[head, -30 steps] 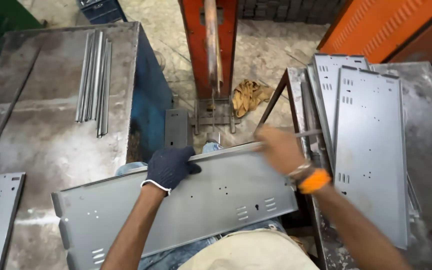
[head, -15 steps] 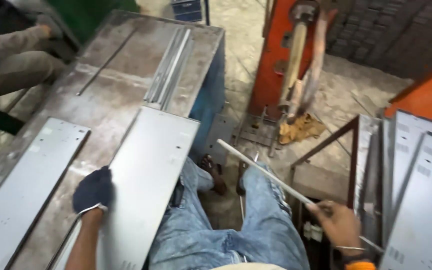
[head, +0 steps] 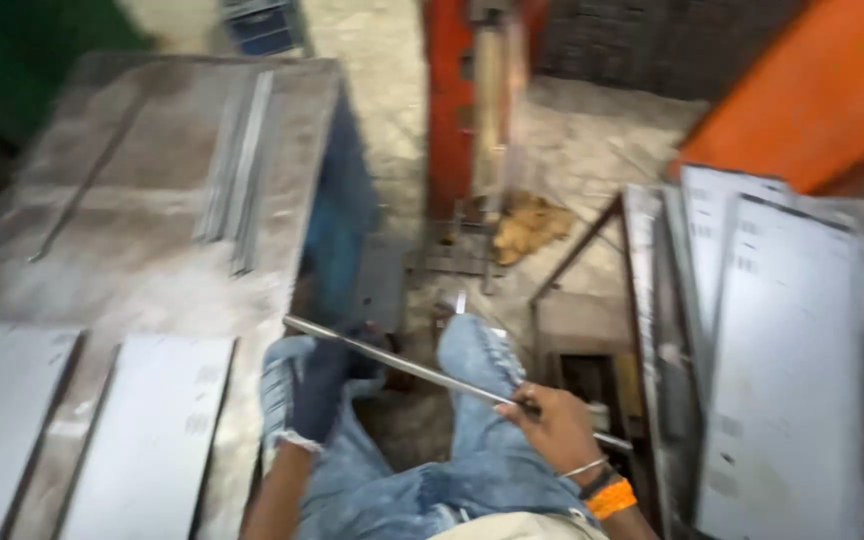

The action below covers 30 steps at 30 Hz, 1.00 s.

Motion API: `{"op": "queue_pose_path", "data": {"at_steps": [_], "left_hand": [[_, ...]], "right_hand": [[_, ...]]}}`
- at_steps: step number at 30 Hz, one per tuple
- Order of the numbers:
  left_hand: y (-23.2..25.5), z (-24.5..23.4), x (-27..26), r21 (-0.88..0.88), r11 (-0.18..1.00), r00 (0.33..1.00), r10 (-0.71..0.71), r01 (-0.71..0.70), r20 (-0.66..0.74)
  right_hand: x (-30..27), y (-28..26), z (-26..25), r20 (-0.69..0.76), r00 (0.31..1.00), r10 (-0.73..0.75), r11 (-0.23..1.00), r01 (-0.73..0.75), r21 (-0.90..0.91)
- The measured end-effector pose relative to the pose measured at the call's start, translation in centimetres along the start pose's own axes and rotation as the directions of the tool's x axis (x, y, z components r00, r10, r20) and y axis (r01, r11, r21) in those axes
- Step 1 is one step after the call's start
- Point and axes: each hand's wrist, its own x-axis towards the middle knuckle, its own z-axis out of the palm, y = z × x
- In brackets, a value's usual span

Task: Using a spot welding machine to attach metal rods to metal sheets to create panels.

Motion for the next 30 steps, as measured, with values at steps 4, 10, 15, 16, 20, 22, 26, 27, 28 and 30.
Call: {"op": "queue_pose_path", "data": {"at_steps": [4, 10, 15, 16, 20, 22, 26, 27, 28, 30], "left_hand": [[-2.0, 18.5, -1.3, 0.026, 0.947, 0.866, -0.304, 0.321, 0.397], [-1.0, 30.8, -5.5, 0.21, 0.941, 0.57, -0.328, 0.264, 0.753], [-2.3, 33.1, -6.2, 0.377, 0.89, 0.516, -0.457, 0.259, 0.725], [-2.6, 33.2, -6.2, 0.365, 0.885, 0.507, -0.465, 0.29, 0.725], [-2.8, 35.1, -6.9, 0.406, 0.877, 0.494, -0.481, 0.259, 0.724], [-6.4, 36.6, -8.4, 0.249, 0.924, 0.493, -0.367, 0.289, 0.789], [-11.8, 39.0, -10.4, -0.134, 0.812, 0.59, -0.289, 0.568, 0.754], [-8.4, 38.9, -9.4, -0.134, 0.82, 0.59, -0.275, 0.556, 0.759], [-5.2, 38.6, -9.4, 0.067, 0.87, 0.54, -0.362, 0.488, 0.76], [-1.2, 37.5, -9.3, 0.265, 0.877, 0.504, -0.452, 0.401, 0.736]], "right_hand": [[-2.0, 4.2, -3.2, -0.058, 0.998, 0.002, 0.996, 0.003, 0.086], [-3.5, 17.0, -8.2, -0.547, 0.784, 0.293, 0.921, -0.384, -0.057], [-1.1, 23.8, -7.5, -0.657, 0.636, 0.405, 0.805, -0.588, -0.073], [-0.4, 24.8, -7.3, -0.617, 0.644, 0.453, 0.794, -0.606, -0.049], [0.0, 20.9, -11.5, -0.437, 0.667, 0.604, 0.772, -0.625, 0.112], [-0.8, 16.9, -14.2, -0.485, 0.751, 0.448, 0.879, -0.469, 0.085], [-0.9, 15.9, -13.6, -0.203, 0.951, 0.232, 0.869, -0.109, 0.483], [-1.1, 14.5, -14.5, -0.217, 0.951, 0.221, 0.871, -0.093, 0.482], [-1.9, 13.1, -15.1, -0.312, 0.899, 0.308, 0.897, -0.165, 0.409], [-4.0, 12.7, -16.0, -0.401, 0.835, 0.377, 0.907, -0.245, 0.342]]}}
